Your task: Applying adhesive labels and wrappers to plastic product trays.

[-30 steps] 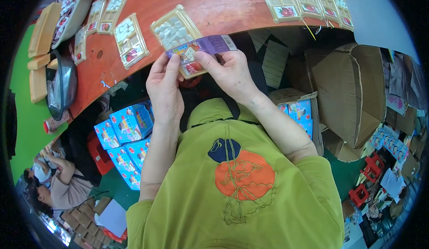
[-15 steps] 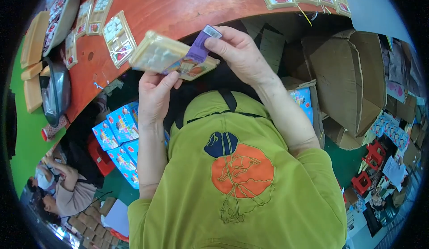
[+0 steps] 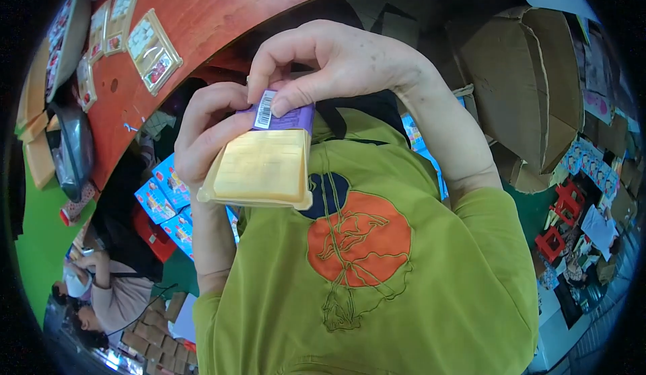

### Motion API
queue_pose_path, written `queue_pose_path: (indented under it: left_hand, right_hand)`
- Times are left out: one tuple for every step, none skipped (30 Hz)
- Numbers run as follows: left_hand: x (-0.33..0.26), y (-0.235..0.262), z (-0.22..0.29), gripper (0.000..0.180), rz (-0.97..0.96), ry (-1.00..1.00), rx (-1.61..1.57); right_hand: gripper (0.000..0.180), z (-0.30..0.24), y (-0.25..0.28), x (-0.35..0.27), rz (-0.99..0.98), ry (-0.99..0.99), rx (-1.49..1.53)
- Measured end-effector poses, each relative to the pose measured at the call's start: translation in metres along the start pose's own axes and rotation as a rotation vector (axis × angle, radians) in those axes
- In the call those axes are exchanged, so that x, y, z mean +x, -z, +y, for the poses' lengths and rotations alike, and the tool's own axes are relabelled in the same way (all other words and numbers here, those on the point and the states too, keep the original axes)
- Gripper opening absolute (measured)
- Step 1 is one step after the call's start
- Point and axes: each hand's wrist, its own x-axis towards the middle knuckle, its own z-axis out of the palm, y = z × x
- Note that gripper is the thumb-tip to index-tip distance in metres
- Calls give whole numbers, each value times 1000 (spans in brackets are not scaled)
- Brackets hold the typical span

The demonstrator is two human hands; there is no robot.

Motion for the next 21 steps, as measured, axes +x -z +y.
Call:
queue_pose_path:
  left_hand:
    - [0,-2,-1,35,16,-51,33]
    - [1,-4,0,37,43,-51,43]
    - [0,-5,2,37,42,-54,43]
    - [-1,-6,5,39,48,-61,74]
    - [-1,-5,9,40,54,-71,106]
    - [1,-2,14,42,34,-75,120]
    - [4,-3,15,42,23,-72,119]
    - [7,-5,19,40,3,-62,82]
    - [11,-6,20,38,-17,-59,54]
    - [11,-6,18,36,-47,-51,6]
    - [11,-5,15,34,-78,-41,-36]
    - [13,-6,13,31,-27,21,-101]
    - [17,-5,9,27,-18,105,-89]
    - [17,-10,3,26,120,399,-210]
    - [16,-15,-2,24,261,701,-333]
    - [28,-14,-15,24,326,738,-373]
    - [40,-10,-26,26,294,757,-245]
    - [53,-8,-42,28,368,786,-392]
    - [68,-5,-53,29,443,813,-539]
    - [81,1,-63,29,463,810,-533]
    - [96,6,-68,33,471,810,-554]
  right_hand:
    - [22,1,0,-1,-1,-16,-1]
    - [26,2,1,-1,-1,-32,-4]
    - [26,4,2,-1,1,-30,-6]
    - [29,7,3,0,-19,-16,13]
    - [32,9,4,1,-40,-1,29]
    - [35,9,3,2,-57,-6,28]
    - [33,7,6,1,-85,-37,14]
    - [31,8,7,-1,-114,-55,37]
    - [30,13,9,0,-148,-66,52]
    - [27,17,13,1,-187,-62,124]
    - [25,20,16,4,-232,-61,196]
    - [24,27,13,4,-196,-147,414]
    - [20,30,17,2,-138,-211,370]
    - [21,31,21,0,61,-276,325]
    - [23,32,23,2,256,-337,289]
    - [31,41,22,17,446,-54,263]
    - [33,42,28,22,616,-22,339]
    - [37,36,32,31,651,42,274]
    - [41,25,34,40,683,104,212]
    - [41,14,36,51,663,102,211]
    - [47,5,37,62,662,90,-116]
